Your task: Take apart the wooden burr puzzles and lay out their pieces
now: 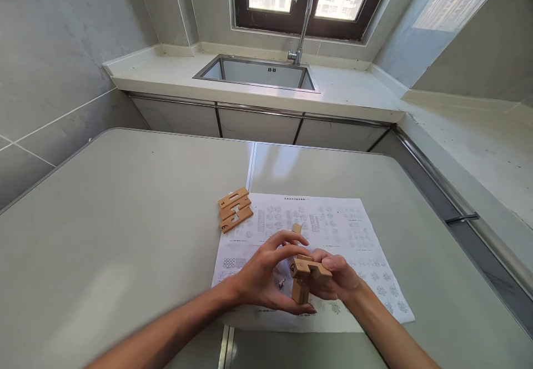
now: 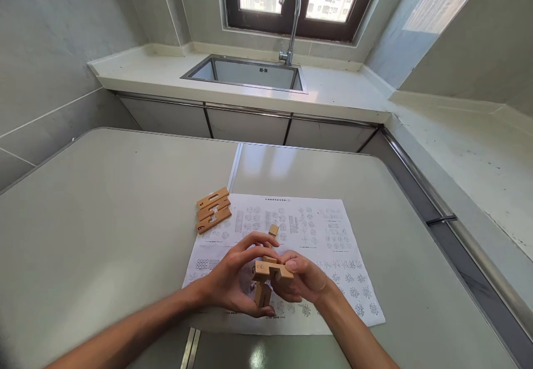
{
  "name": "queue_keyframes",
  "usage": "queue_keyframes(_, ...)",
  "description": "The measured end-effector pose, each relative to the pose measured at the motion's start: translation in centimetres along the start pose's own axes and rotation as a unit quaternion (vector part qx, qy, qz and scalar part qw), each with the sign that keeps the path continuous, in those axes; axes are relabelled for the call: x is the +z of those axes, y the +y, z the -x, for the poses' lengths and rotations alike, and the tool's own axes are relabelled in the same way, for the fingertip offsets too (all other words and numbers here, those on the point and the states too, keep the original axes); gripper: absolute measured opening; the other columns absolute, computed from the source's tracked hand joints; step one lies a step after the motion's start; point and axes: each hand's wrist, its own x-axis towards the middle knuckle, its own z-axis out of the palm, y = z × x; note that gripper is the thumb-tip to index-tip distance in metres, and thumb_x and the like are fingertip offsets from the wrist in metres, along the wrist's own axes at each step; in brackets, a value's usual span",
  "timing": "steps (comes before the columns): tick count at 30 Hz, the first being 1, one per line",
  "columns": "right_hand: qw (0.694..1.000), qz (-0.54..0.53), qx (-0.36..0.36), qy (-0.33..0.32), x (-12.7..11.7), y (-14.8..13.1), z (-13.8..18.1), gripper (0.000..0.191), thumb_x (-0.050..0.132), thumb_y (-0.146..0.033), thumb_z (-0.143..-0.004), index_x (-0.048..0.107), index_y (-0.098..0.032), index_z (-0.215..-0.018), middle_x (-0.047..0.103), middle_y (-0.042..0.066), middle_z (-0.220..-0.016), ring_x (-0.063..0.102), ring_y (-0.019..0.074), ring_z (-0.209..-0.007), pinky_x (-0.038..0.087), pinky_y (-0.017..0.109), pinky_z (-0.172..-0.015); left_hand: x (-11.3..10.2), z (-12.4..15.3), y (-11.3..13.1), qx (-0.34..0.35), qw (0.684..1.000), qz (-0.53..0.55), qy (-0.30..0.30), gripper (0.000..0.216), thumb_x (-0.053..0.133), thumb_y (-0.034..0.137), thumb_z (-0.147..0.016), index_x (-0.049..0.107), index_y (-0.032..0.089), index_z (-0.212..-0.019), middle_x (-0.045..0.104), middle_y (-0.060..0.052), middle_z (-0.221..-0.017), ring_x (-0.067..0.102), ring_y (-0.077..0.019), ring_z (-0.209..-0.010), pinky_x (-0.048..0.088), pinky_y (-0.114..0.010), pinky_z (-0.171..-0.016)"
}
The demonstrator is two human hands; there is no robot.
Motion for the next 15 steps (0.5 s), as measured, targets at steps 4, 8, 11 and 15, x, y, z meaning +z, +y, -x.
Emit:
queue_keyframes(4,1.000,0.019,-0.010,0.007,0.1,-0.3,-0.1,0.052,0.077,-0.061,-0.082,0.059,-0.018,-0.058,0.037,-0.009,-0.038,0.029,0.0056,-0.027,0.026,0.019,-0.028,0.0,-0.1,0.0,-0.012,1.000,0.012,0.012,0.079,0.101,0.057,-0.058,0.072,0.025,-0.124,0.065,-0.014,-0.129,0.068,-0.0335,-0.117,0.057,-0.047,-0.106)
queue_keyframes(8,0.998,0.039,-0.037,0.014,0.3,-0.5,-0.1,0.055,0.074,-0.061,-0.086,0.058,-0.018,-0.057,0.038,-0.008,-0.039,0.031,0.0058,-0.027,0.026,0.019,-0.029,-0.1,-0.4,0.2,-0.025,0.999,0.008,0.032,0.073,0.101,0.051,-0.060,0.072,0.024,-0.122,0.068,-0.012,-0.123,0.069,-0.0316,-0.113,0.057,-0.044,-0.104)
queue_keyframes(11,0.996,0.059,-0.060,0.010,0.7,-0.6,0.2,0.055,0.075,-0.060,-0.086,0.058,-0.019,-0.055,0.041,-0.007,-0.037,0.035,0.0075,-0.025,0.025,0.020,-0.029,-0.7,-0.7,0.3,-0.062,0.996,-0.004,0.067,0.062,0.098,0.045,-0.065,0.071,0.022,-0.115,0.070,-0.011,-0.119,0.070,-0.0293,-0.107,0.057,-0.041,-0.097)
queue_keyframes(15,0.991,0.090,-0.099,0.021,1.3,-1.0,0.7,0.062,0.073,-0.068,-0.083,0.053,-0.021,-0.047,0.036,-0.006,-0.031,0.037,0.0100,-0.022,0.019,0.022,-0.029,-1.3,-0.9,0.3,-0.092,0.990,-0.049,0.096,0.054,0.093,0.044,-0.073,0.067,0.021,-0.114,0.071,-0.009,-0.115,0.069,-0.0276,-0.105,0.056,-0.039,-0.094)
